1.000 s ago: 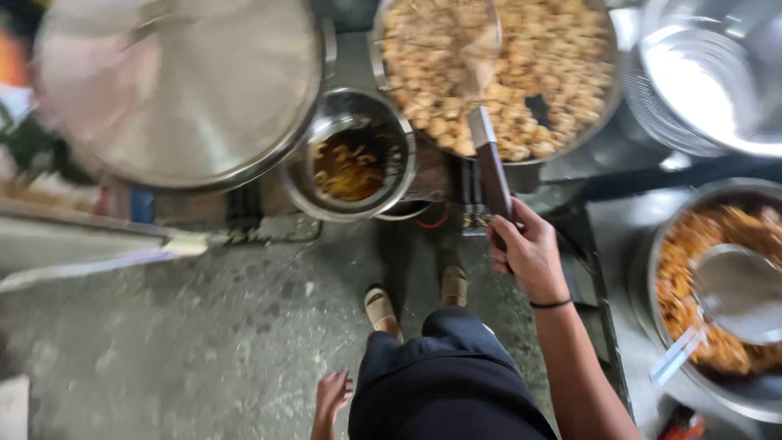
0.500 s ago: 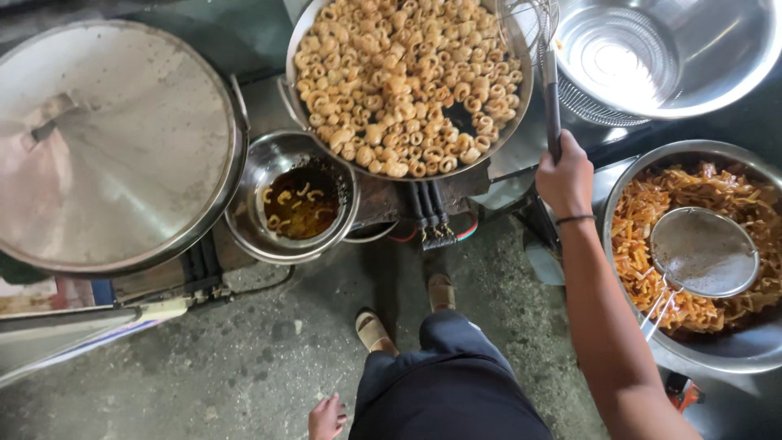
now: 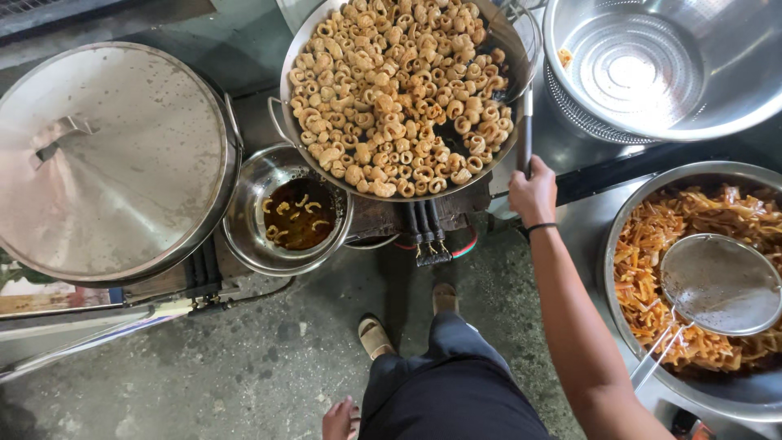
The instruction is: The person uses a large mesh strainer to scoop ring-shaped fried snacks from a wok of hot oil and transfers them into a metal colander. The person repeatedly scoops and drains the snacks, moving them from the wok to the colander.
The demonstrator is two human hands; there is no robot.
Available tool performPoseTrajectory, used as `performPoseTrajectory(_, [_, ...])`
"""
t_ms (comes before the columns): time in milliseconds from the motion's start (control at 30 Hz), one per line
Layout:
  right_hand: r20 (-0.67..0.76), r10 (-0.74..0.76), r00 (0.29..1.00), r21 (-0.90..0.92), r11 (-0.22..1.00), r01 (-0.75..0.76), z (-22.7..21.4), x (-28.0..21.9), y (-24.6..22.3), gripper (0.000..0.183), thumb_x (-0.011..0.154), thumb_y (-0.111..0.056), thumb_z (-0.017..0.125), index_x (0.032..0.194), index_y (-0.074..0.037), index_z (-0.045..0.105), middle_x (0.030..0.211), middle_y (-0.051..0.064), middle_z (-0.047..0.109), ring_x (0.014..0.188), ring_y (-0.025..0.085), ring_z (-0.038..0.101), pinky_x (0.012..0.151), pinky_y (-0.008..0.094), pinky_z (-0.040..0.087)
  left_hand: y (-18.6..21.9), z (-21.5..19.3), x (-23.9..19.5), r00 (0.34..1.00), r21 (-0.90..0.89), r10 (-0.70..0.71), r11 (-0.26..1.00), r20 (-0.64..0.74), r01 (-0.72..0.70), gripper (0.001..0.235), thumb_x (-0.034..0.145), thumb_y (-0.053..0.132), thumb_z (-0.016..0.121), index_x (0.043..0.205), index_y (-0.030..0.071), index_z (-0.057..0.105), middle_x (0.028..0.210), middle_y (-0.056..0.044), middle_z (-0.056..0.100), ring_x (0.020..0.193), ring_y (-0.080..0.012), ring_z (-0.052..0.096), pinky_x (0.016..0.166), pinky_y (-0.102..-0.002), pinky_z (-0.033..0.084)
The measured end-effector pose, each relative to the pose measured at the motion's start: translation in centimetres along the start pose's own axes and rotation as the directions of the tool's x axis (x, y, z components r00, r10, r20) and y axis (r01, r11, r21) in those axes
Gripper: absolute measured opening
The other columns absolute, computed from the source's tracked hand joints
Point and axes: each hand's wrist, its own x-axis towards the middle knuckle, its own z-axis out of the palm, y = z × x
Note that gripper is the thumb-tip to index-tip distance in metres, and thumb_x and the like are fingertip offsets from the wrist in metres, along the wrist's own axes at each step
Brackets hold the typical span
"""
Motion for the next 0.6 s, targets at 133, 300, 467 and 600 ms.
performPoseTrajectory(133, [0.082, 0.054, 0.995, 0.255, 0.964, -0.074, -0.2, -1.1, -1.4, 0.035, 0.09, -0.009, 0.056, 0.124, -0.009, 0.065, 0.071, 0.004, 0.061, 0.046, 0.013, 0.053, 0.04, 0.033, 0.042, -2.3, 0.6, 1.7, 0.997, -0.078, -0.071, 0.994, 0.041, 0.074, 0.046, 0.091, 0.041, 0.069, 0.112, 0.0, 0.072, 0.096, -0.017, 0.082, 0.065, -0.0303, 0.074, 0.052, -0.041, 0.053])
performPoseTrajectory(300, [0.042, -0.192, 0.98, 0.038, 0.981, 0.191, -2.5, -3.8, -2.5, 0.031, 0.094, -0.009, 0.06, 0.124, -0.004, 0.067, 0.072, 0.005, 0.065, 0.059, 0.012, 0.061, 0.056, 0.03, 0.049, -5.4, 0.3, 4.0, 0.997, -0.073, -0.072, 0.995, 0.039, 0.075, 0.046, 0.091, 0.042, 0.068, 0.112, 0.0, 0.072, 0.096, -0.016, 0.081, 0.064, -0.0278, 0.074, 0.051, -0.041, 0.054])
performPoseTrajectory(467, [0.018, -0.272, 0.962, 0.0, 0.962, 0.272, -3.9, -6.2, -3.1, 0.042, 0.094, -0.011, 0.063, 0.135, -0.006, 0.065, 0.078, 0.008, 0.066, 0.07, 0.013, 0.064, 0.067, 0.029, 0.05, -6.9, -0.4, 5.3, 0.999, -0.097, -0.002, 0.995, 0.032, 0.006, 0.042, 0.093, 0.037, 0.067, 0.108, -0.002, 0.073, 0.09, -0.019, 0.081, 0.057, -0.0257, 0.07, 0.043, -0.036, 0.045])
performPoseTrajectory(600, [-0.053, -0.329, 0.943, -0.133, 0.938, 0.32, -4.5, -7.2, -3.2, 0.046, 0.094, -0.011, 0.064, 0.14, -0.006, 0.062, 0.086, 0.011, 0.069, 0.073, 0.017, 0.066, 0.069, 0.032, 0.051, -7.5, -1.0, 6.2, 0.998, -0.107, -0.008, 0.994, 0.056, 0.014, 0.038, 0.095, 0.032, 0.067, 0.108, -0.004, 0.072, 0.087, -0.019, 0.08, 0.058, -0.0244, 0.072, 0.043, -0.035, 0.046])
